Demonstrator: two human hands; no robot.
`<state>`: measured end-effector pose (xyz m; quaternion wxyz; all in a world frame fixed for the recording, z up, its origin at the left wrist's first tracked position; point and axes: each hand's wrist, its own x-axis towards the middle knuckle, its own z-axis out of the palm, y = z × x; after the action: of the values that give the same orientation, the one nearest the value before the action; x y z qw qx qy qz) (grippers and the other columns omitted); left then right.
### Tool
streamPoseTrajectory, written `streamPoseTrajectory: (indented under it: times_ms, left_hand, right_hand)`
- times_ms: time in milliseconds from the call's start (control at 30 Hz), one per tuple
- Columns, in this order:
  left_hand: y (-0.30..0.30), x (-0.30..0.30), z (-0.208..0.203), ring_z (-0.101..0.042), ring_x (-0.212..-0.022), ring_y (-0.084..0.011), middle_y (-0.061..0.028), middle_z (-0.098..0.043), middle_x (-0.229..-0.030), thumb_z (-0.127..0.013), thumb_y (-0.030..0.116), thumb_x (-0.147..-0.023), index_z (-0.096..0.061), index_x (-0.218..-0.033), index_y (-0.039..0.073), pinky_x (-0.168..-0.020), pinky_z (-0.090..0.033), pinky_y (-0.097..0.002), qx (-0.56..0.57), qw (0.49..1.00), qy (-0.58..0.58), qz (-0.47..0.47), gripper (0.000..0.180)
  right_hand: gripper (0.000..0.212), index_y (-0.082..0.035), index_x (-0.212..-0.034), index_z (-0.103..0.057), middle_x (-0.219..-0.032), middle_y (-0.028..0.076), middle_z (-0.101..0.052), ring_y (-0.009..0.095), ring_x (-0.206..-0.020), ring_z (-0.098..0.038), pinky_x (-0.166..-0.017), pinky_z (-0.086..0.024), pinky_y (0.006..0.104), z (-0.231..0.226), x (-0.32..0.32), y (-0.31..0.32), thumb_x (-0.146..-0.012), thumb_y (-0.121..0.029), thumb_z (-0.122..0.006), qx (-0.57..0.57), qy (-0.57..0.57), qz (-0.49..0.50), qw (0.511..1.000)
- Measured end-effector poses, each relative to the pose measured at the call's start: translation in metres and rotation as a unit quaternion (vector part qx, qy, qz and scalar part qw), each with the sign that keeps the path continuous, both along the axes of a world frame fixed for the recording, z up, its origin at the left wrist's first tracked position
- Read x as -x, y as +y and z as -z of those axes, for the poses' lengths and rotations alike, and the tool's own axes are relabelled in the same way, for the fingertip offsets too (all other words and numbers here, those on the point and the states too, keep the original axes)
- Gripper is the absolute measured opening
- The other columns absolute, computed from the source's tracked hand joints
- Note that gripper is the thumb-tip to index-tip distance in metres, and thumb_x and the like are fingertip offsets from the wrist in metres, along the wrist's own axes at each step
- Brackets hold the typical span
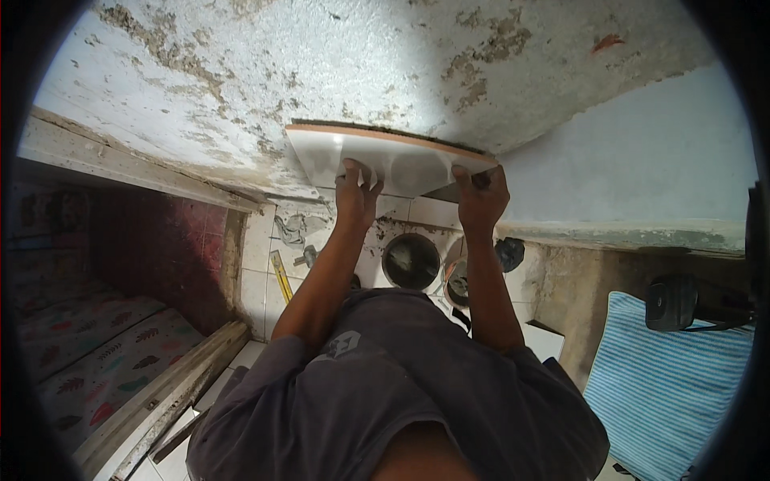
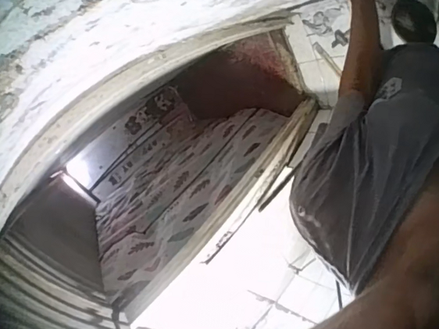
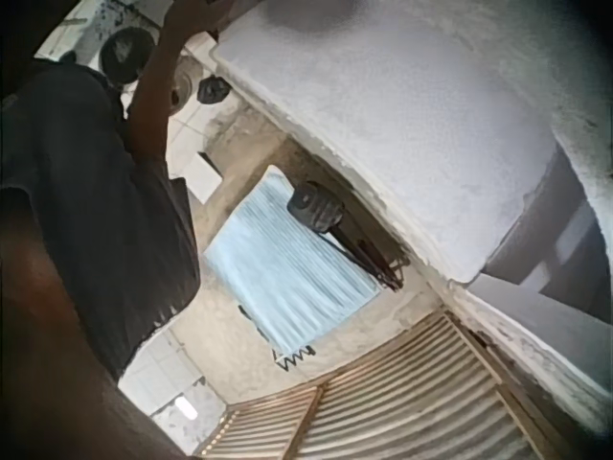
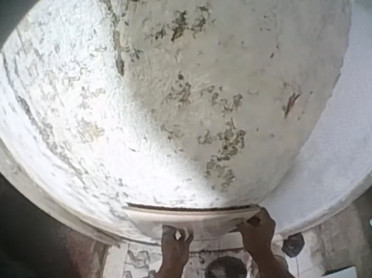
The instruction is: The person applies mortar to the back of a tile using a trowel, presses the tile onto the wall structure, checks its alignment with a spirit level, and finishes the edges with more mortar using the trowel.
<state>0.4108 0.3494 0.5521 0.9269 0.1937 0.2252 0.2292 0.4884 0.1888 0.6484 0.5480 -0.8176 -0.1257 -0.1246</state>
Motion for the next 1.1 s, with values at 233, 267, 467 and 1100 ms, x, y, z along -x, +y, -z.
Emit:
streamPoseTrajectory:
  times_ms: [233,267,467,1100]
  left_hand:
    - [-0.01,0.005,-0.018,-0.045,-0.078,-0.0139,-0.0006,-0.044,-0.084,-0.047,0.042,-0.092,-0.045,-0.08,0.012,-0.083,-0.045,-0.04,0.029,0.997,0.053,-0.043,0.033]
    - [-0.012,0.006,-0.018,-0.045,-0.078,-0.0132,0.0,-0.044,-0.085,-0.047,0.043,-0.092,-0.045,-0.081,0.013,-0.083,-0.045,-0.04,0.033,0.997,0.053,-0.034,0.032]
    - [-0.012,0.007,-0.003,-0.043,-0.102,-0.0166,-0.0003,-0.044,-0.103,-0.059,0.04,-0.087,-0.035,-0.106,0.014,-0.089,-0.036,-0.0458,0.017,0.999,0.023,-0.017,0.04]
    - [-0.015,0.004,-0.031,-0.046,-0.091,-0.0135,0.0007,-0.045,-0.099,-0.056,0.038,-0.088,-0.038,-0.107,0.012,-0.089,-0.042,-0.0432,0.013,0.996,0.083,-0.043,0.037]
  right_hand:
    - [0.039,-0.001,-0.087,-0.058,-0.064,0.007,-0.056,0.019,-0.055,-0.052,-0.056,-0.044,0.031,0.016,-0.003,-0.011,-0.063,-0.021,-0.081,-0.007,-0.039,-0.025,0.999]
    - [0.039,-0.001,-0.087,-0.057,-0.064,0.008,-0.056,0.02,-0.056,-0.052,-0.056,-0.044,0.0313,0.013,-0.002,-0.011,-0.063,-0.021,-0.081,-0.004,-0.026,-0.023,0.999]
    - [0.034,0.002,-0.092,-0.057,-0.079,0.009,-0.065,0.013,-0.071,-0.06,-0.068,-0.048,0.0265,-0.006,0.004,-0.004,-0.068,-0.011,-0.077,-0.061,0.004,-0.051,0.997]
    - [0.035,0.002,-0.106,-0.053,-0.098,0.008,-0.059,0.014,-0.09,-0.055,-0.082,-0.044,0.0271,-0.007,0.005,-0.008,-0.078,-0.01,-0.071,-0.072,0.069,-0.09,0.991]
